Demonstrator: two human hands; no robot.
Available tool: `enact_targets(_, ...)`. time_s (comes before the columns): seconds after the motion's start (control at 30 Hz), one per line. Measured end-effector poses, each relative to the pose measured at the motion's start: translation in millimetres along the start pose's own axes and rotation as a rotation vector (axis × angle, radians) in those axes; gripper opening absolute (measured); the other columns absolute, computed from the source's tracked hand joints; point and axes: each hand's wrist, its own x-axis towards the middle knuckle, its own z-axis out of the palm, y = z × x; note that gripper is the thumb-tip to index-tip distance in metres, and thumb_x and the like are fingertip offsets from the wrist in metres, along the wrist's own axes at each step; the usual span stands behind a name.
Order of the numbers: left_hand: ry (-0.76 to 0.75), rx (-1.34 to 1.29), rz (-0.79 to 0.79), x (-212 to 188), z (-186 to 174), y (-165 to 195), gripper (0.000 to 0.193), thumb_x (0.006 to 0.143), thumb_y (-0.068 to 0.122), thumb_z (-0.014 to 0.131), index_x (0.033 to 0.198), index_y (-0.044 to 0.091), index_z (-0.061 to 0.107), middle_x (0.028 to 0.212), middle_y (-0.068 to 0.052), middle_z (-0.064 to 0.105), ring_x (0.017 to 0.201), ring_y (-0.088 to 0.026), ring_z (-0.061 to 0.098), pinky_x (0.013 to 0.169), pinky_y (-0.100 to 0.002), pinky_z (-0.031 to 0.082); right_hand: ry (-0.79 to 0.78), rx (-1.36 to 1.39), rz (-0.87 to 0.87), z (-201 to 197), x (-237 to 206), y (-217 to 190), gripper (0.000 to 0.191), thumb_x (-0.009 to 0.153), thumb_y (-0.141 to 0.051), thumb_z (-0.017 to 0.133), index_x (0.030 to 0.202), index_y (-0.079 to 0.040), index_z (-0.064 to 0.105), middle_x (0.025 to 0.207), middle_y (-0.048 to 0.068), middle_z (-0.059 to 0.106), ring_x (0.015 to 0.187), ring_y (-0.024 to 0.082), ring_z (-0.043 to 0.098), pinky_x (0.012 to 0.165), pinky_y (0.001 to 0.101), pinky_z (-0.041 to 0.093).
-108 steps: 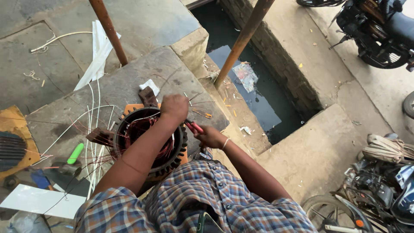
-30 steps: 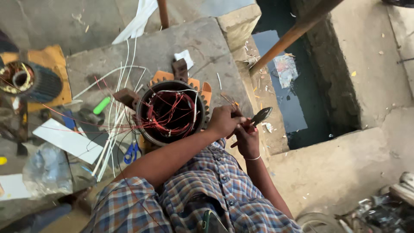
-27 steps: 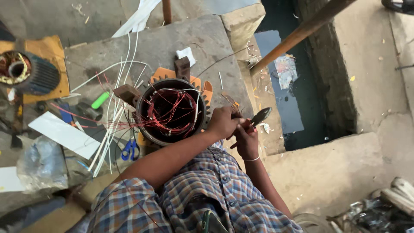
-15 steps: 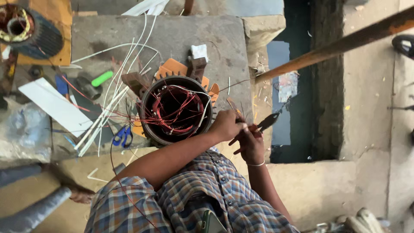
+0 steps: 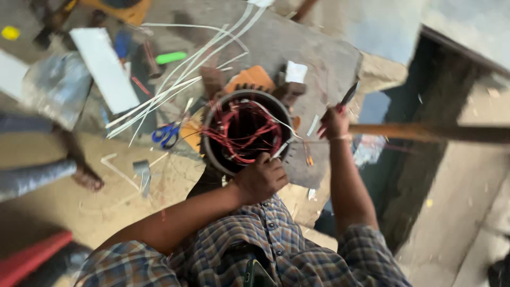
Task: The person works on an electric motor stator placed on a stone step, pulling and untangling red copper winding wire out of the stator slots by hand. They use pliers to grip and cut wire ends and continue extracting the loose windings throughout the episode.
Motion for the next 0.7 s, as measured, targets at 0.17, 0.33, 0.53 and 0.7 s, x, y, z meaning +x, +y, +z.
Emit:
enact_targets(0.17, -0.043, 0.134, -0.044, -11, 5, 6, 0.015, 0.09, 0.027, 0.057, 0.086, 0.015, 0.066, 0.092, -0.003, 0.06, 0.095, -0.023, 0.058, 0.091, -0.044, 0.041, -0.112, -0.268, -0.151, 67, 79, -46, 0.016, 0.089, -0.015, 0.066, 0.079, -0.013, 0.054, 0.058, 0.002, 0.052, 0.042, 0.018, 0.049, 0.037, 0.0367, 0.039)
enact_targets(0.33, 0.092, 0.215, -0.042, -27, 8, 3, 0.015, 0.091, 0.029, 0.057, 0.094, 0.017, 0.066, 0.106, -0.001, 0.063, 0.098, -0.019, 0.057, 0.094, -0.042, 0.041, -0.219, -0.378, -0.132, 134, 122, -49, 0.021, 0.092, -0.011, 0.071, 0.081, -0.009, 0.053, 0.063, -0.001, 0.052, 0.049, 0.012, 0.049, 0.042, 0.033, 0.037)
enact_targets(0.53, 0.092, 0.22, -0.05, -26, 11, 2, 0.015, 0.091, 0.028, 0.057, 0.095, 0.017, 0.067, 0.1, 0.0, 0.061, 0.095, -0.02, 0.056, 0.091, -0.043, 0.041, -0.317, -0.282, -0.08, 119, 127, -49, 0.028, 0.091, -0.021, 0.082, 0.086, -0.009, 0.057, 0.067, 0.001, 0.056, 0.048, 0.014, 0.05, 0.042, 0.033, 0.039)
enact_targets(0.7, 0.04, -0.337, -0.204, 5, -3, 1, 0.012, 0.084, 0.018, 0.058, 0.09, 0.013, 0.066, 0.094, -0.007, 0.061, 0.097, -0.029, 0.06, 0.086, -0.046, 0.045, -0.329, -0.304, -0.259, 12, 60, -26, 0.026, 0.098, -0.029, 0.063, 0.107, -0.005, 0.061, 0.075, 0.006, 0.063, 0.058, 0.019, 0.058, 0.047, 0.0346, 0.048)
